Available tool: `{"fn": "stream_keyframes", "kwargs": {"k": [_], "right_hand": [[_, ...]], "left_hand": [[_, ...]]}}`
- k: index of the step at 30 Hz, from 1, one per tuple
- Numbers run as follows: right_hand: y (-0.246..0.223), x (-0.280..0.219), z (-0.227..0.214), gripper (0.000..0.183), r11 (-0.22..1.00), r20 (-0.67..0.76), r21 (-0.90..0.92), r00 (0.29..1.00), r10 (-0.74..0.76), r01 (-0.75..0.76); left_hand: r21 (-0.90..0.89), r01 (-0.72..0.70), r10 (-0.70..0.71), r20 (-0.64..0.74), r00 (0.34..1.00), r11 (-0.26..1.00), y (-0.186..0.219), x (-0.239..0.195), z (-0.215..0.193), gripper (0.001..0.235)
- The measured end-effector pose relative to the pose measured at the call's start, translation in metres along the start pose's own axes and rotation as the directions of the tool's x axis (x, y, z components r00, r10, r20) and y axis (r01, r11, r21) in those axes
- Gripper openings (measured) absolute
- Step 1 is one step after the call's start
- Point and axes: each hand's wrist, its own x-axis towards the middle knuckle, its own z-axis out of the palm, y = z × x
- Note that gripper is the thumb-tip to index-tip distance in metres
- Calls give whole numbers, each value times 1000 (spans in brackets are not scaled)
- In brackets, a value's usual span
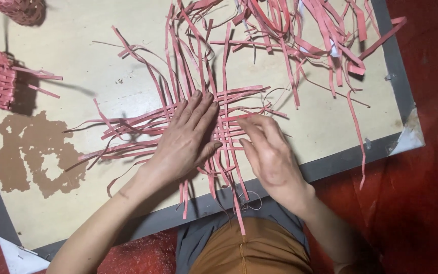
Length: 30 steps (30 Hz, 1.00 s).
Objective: The person weaves pink plastic strips by hand on a flat work surface. They interlace the strips in an over-under pattern to form a square woven mat, occasionally adjusting the tension and alignment of the strips.
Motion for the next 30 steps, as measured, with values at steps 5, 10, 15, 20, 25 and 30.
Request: {"fn": "stream_keyframes", "kwargs": {"k": [5,10,15,20,25,30], "right_hand": [[-1,7,15,29,995,112,33,990,86,-90],[-2,22,21,34,987,133,-48,979,157,-152],[13,18,36,33,967,171,-83,952,253,-242],[-11,34,21,42,957,219,-140,935,280,-254],[-6,30,29,40,944,232,-236,930,285,-230],[5,20,41,42,930,200,-330,950,238,-163]], "left_hand": [[97,-3,-1,42,999,995,-10,0,17,64],[171,-8,-3,67,998,985,-12,-2,21,63],[216,-27,12,73,997,976,-15,-4,25,62],[222,-23,6,78,997,975,-14,-4,25,61],[236,-10,-7,71,997,972,-16,-4,27,61],[220,-19,4,68,998,975,-16,-3,25,61]]}}
